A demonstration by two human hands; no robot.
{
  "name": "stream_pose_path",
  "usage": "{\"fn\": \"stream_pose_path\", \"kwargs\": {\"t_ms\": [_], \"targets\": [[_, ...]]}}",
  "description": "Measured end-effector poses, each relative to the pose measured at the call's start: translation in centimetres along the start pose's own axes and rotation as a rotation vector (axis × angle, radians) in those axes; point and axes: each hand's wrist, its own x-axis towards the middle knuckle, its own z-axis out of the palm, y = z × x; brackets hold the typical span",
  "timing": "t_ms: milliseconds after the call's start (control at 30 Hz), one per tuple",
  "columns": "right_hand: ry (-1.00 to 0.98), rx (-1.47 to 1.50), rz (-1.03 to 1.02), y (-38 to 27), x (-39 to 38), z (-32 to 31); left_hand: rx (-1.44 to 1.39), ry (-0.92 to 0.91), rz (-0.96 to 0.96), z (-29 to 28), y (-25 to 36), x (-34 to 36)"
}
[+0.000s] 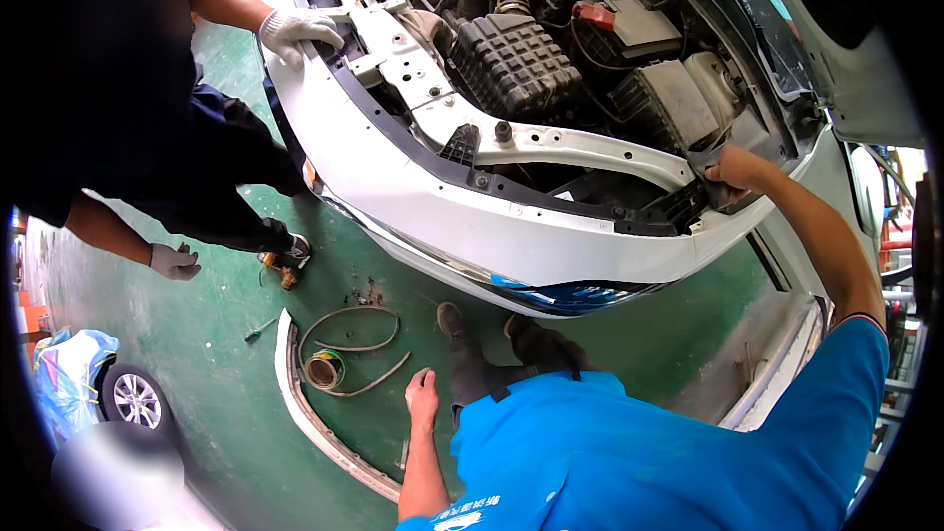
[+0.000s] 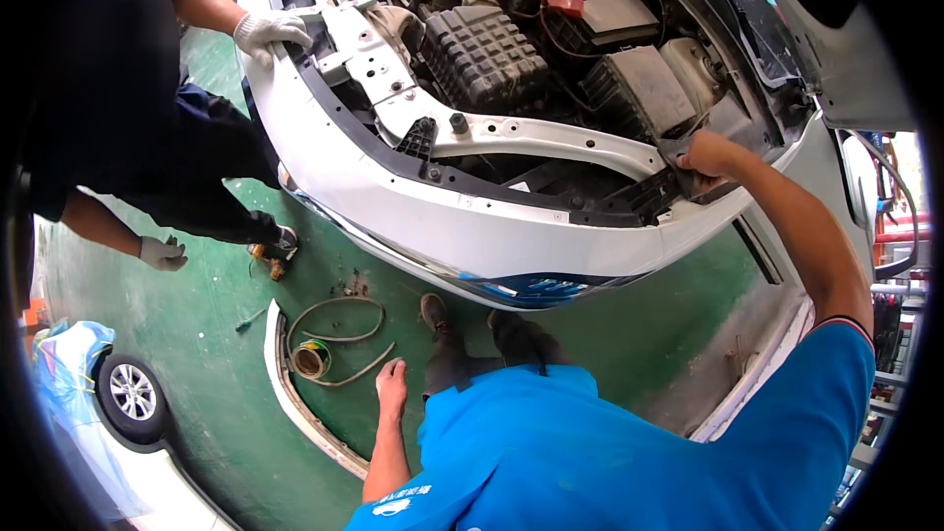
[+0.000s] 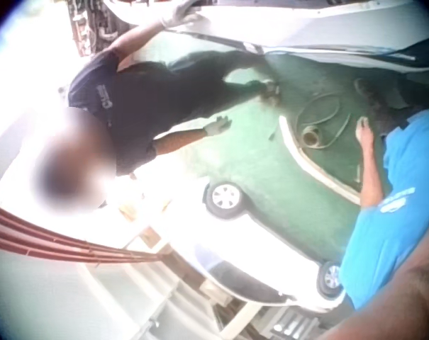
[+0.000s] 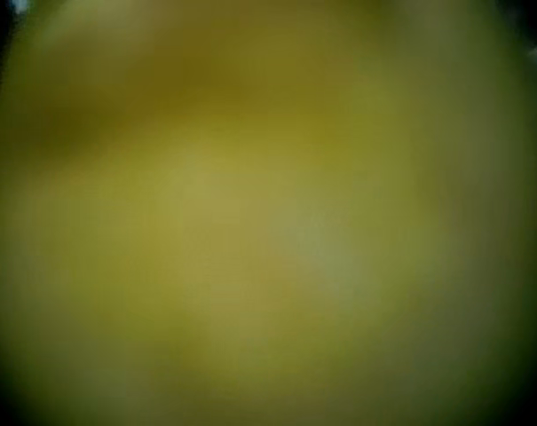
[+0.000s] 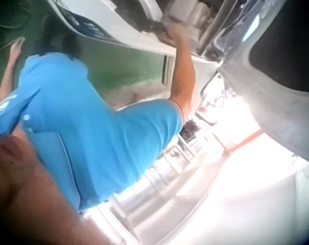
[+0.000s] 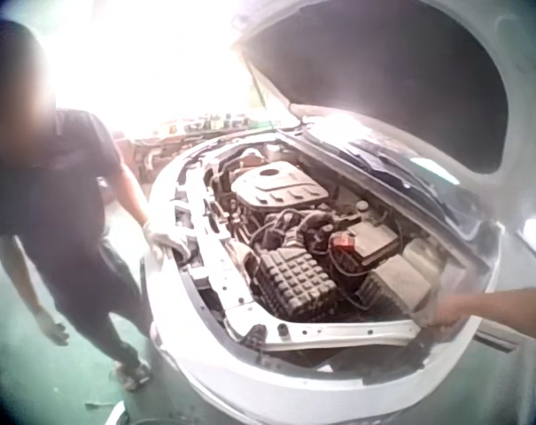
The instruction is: The person aligns and secures a white front bumper onto a white car with the hood open. They use their hands to position the bumper and a power drill to fasten it, while a coworker assists by holding the hood and using a drill on the opposite side. The person also handles the car's grille, positioning it into place before finalizing the bumper installation.
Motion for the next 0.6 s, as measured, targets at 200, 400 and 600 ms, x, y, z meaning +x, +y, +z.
{"fn": "stream_pose_path", "kwargs": {"t_ms": [200,400,600], "targets": [[0.133,-1.087,-0.400,-1.0,-1.6,-0.7,0.000,-0.007,0.022,-0.3,-5.0,0.5],[-0.128,0.127,0.206,-0.6,-0.8,-1.6,-0.111,-0.071,-0.131,0.0,-4.9,-0.5],[-0.326,0.461,0.380,1.4,2.1,-1.6,-0.153,-0.079,-0.218,0.6,-7.1,-1.0]]}}
